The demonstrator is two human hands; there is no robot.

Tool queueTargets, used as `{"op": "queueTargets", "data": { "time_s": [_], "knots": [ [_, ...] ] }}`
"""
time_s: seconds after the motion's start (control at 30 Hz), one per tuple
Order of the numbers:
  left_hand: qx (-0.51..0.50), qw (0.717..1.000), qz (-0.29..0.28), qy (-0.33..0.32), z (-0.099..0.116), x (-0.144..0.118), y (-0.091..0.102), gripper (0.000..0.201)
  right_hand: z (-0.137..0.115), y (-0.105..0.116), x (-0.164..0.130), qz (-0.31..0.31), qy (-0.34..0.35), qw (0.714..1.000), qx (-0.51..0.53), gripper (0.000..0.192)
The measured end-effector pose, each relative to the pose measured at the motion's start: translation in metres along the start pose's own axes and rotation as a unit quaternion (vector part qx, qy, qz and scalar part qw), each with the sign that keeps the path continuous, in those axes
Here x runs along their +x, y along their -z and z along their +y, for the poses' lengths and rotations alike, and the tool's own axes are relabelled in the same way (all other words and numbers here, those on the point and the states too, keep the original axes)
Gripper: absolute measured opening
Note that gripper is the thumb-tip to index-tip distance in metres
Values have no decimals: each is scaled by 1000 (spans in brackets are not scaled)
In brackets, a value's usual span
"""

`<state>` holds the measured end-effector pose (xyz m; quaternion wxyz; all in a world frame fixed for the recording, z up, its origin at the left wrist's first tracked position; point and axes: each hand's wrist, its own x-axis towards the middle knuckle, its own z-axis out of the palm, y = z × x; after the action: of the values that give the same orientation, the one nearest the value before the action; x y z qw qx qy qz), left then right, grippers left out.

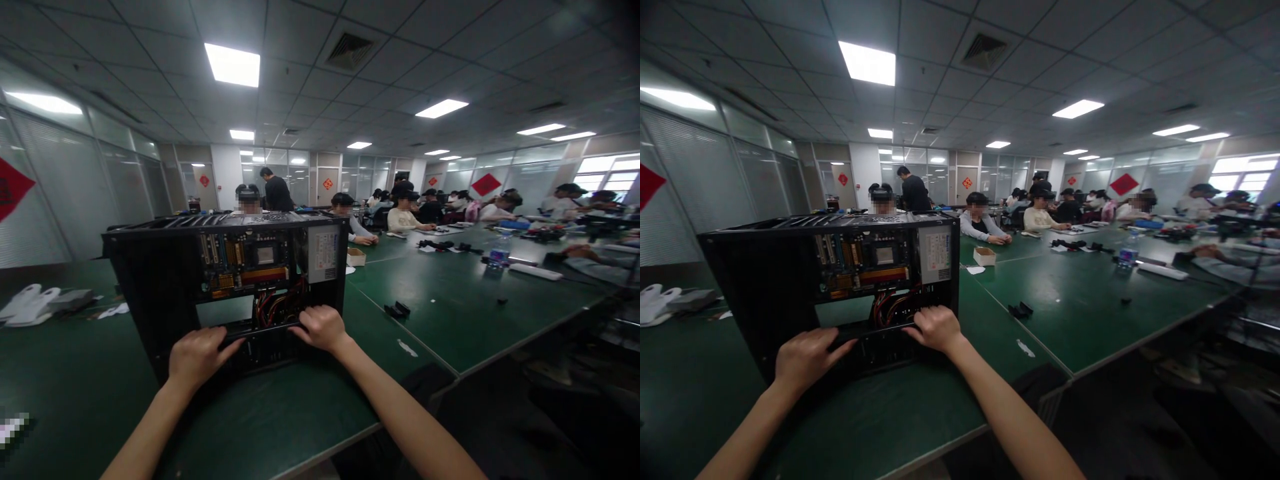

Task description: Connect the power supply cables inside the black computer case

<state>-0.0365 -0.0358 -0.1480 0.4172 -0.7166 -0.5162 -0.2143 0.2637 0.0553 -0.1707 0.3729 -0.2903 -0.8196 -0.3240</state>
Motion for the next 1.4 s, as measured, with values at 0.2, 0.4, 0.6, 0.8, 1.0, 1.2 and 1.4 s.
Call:
{"op": "queueTargets", "data": {
  "time_s": [0.2, 0.4, 0.6, 0.8, 1.0, 1.2, 1.4],
  "knots": [
    [-20, 999, -37, 19, 3, 1, 6, 51, -1, 6, -1, -38, -16, 999, 23, 38],
    [-54, 998, -40, 12, 2, -1, 8, 49, -4, 13, 1, -104, -48, 993, 19, 39],
    [-88, 995, -36, 18, 2, -4, 11, 45, 1, 23, 3, -138, -27, 990, -9, 37],
    [-88, 992, -59, 62, 15, -4, 23, 44, 36, 29, -5, -97, 115, 987, -53, 41],
    [-97, 992, -52, 68, 21, -3, 27, 42, 33, 29, -5, -106, 80, 990, -54, 41],
    [-87, 990, -36, 109, 28, 0, 26, 43, 21, 28, -3, -123, 30, 989, -75, 41],
    [-94, 989, -40, 108, 28, -1, 27, 43, 20, 30, -4, -124, 29, 988, -85, 41]
  ]
}}
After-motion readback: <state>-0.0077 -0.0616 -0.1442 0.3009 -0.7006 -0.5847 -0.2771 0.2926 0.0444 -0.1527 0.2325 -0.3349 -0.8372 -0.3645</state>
